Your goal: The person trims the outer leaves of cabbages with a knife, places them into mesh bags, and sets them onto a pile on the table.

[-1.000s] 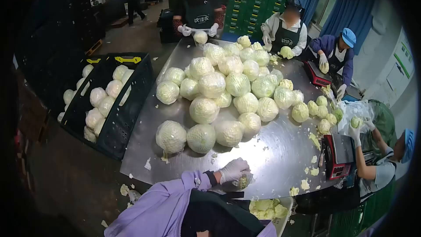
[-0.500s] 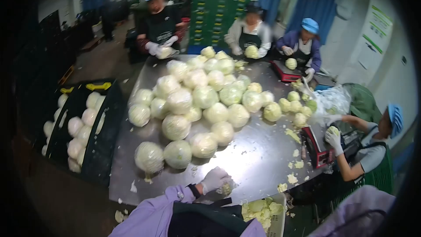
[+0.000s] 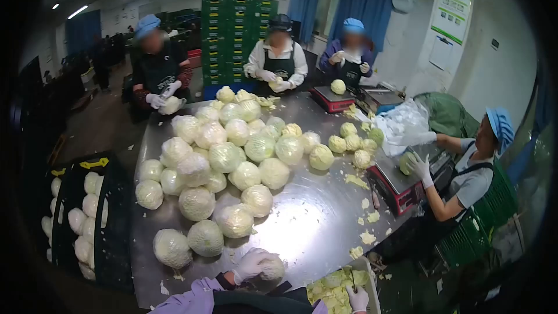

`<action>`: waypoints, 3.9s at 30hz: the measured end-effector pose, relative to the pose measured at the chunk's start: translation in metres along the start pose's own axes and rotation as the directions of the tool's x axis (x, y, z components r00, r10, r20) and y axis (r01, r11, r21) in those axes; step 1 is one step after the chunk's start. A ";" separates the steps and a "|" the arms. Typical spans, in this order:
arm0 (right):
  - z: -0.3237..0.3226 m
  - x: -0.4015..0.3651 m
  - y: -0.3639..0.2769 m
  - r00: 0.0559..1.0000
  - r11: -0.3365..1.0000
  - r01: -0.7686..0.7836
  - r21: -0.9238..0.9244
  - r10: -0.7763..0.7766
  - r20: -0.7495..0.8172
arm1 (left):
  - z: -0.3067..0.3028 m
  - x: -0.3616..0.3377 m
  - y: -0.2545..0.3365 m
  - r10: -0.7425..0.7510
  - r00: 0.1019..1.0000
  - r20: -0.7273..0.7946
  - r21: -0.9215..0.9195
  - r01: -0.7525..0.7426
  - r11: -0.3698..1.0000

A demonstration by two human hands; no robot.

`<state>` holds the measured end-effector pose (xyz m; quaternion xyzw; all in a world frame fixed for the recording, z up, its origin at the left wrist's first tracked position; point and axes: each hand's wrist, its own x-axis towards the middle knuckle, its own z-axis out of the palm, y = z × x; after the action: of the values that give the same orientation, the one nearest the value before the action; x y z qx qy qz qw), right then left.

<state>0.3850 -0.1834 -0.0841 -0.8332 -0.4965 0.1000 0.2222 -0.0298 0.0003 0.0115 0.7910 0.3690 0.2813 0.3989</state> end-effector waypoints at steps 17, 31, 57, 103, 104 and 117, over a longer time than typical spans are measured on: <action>0.039 0.004 -0.250 0.847 0.539 -0.403 0.740 -0.087 0.524 | -0.002 -0.001 -0.002 -0.097 0.994 0.044 0.127 0.091 0.988; 0.042 -0.001 -0.281 0.916 0.871 0.127 0.474 -0.287 0.282 | -0.002 0.020 -0.006 0.082 0.991 0.108 0.346 -0.115 0.931; 0.032 0.028 -0.307 0.484 0.173 -0.775 0.608 -0.457 0.746 | -0.032 -0.021 -0.049 -0.178 0.951 0.252 -0.604 0.299 0.739; 0.033 0.421 -0.158 0.884 0.884 0.419 -0.205 -0.449 -0.129 | 0.017 0.005 -0.032 -0.058 0.994 0.092 0.133 0.045 0.990; 0.040 0.437 -0.163 0.932 0.924 0.336 -0.181 -0.354 -0.075 | 0.017 0.009 -0.037 -0.032 0.995 0.097 0.202 0.012 0.979; 0.041 0.331 -0.102 0.995 0.958 -0.094 -0.272 0.085 -0.046 | 0.030 0.001 -0.080 -0.065 0.991 0.119 -0.003 0.066 0.998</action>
<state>0.4506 0.1579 -0.0543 -0.8790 -0.4636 0.0264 0.1086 -0.0360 0.0214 -0.0712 0.7924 0.3695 0.2218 0.4318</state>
